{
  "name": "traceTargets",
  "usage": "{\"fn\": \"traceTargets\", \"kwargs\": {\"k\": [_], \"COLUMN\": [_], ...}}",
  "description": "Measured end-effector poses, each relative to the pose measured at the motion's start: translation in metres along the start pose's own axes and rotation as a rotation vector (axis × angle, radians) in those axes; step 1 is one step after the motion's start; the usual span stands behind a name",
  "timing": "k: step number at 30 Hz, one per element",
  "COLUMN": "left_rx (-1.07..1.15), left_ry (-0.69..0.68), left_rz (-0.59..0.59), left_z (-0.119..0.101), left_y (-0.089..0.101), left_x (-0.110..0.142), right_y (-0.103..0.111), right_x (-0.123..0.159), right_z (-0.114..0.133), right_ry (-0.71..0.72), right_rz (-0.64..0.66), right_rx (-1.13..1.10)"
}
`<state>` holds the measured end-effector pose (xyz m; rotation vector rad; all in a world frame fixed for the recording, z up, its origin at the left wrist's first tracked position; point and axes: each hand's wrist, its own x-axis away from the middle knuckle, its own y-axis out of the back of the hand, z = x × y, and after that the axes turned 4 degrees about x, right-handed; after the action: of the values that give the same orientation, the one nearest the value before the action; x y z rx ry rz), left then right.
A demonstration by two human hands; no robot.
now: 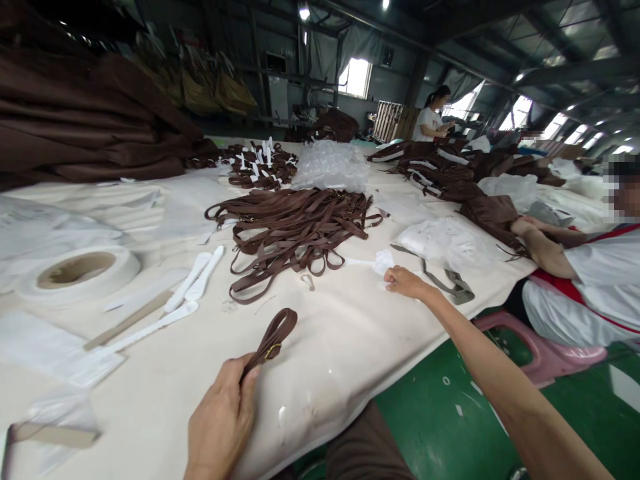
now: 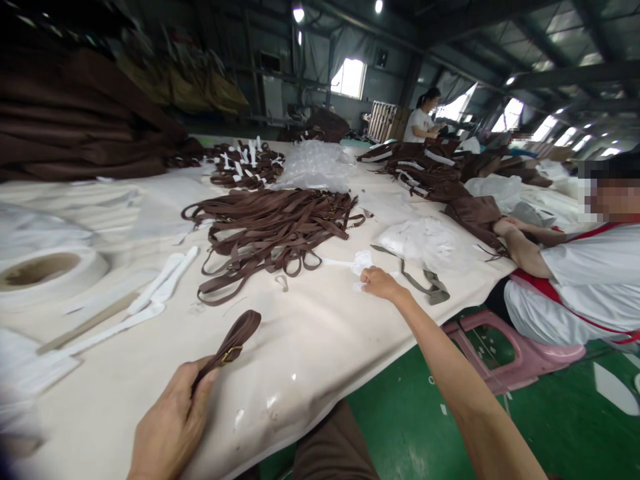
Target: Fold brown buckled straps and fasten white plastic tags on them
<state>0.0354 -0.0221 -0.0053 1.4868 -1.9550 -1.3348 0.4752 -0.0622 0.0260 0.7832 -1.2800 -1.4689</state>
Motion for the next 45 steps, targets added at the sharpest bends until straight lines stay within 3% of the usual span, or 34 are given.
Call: {"fn": "traceTargets", "kwargs": {"k": [5,10,14,25,32,39,41,45], "left_rx": [-0.010,-0.035,-0.025,0.037,0.058,0.146,0.216,0.469], "left_ry": [0.042,0.064,0.069,0.063,0.046,0.056,0.076,0.155], "left_rz": [0.018,0.063,0.062,0.027,-0.010,-0.025,-0.048,-0.103], "left_z": [-0.001,-0.003,-0.002,-0.005,-0.004,-0.003,-0.002,-0.011], "left_y": [0.000,0.001,0.000,-0.001,-0.002,-0.002,-0.002,0.007], "left_x": [0.000,-0.002,-0.001,-0.001,0.000,0.001,0.001,0.001], "right_y": [0.011,0.027,0.036,-0.007,0.000,0.012,0.014,0.007], "right_x": [-0.007,-0.016,-0.020,0.014,0.014,0.028,0.037,0.061], "right_z": [0.000,0.012,0.020,0.007,0.010,0.031,0.048,0.094], "right_ry": [0.061,0.099,0.024,-0.338,-0.311,-0.209,-0.150,-0.024], "right_rz": [0.029,-0.130,-0.264,-0.147,-0.174,-0.255,-0.205,-0.038], "right_rx": [-0.099,-0.265,-0.355,-0.022,-0.053,-0.327,-0.491,-1.024]}}
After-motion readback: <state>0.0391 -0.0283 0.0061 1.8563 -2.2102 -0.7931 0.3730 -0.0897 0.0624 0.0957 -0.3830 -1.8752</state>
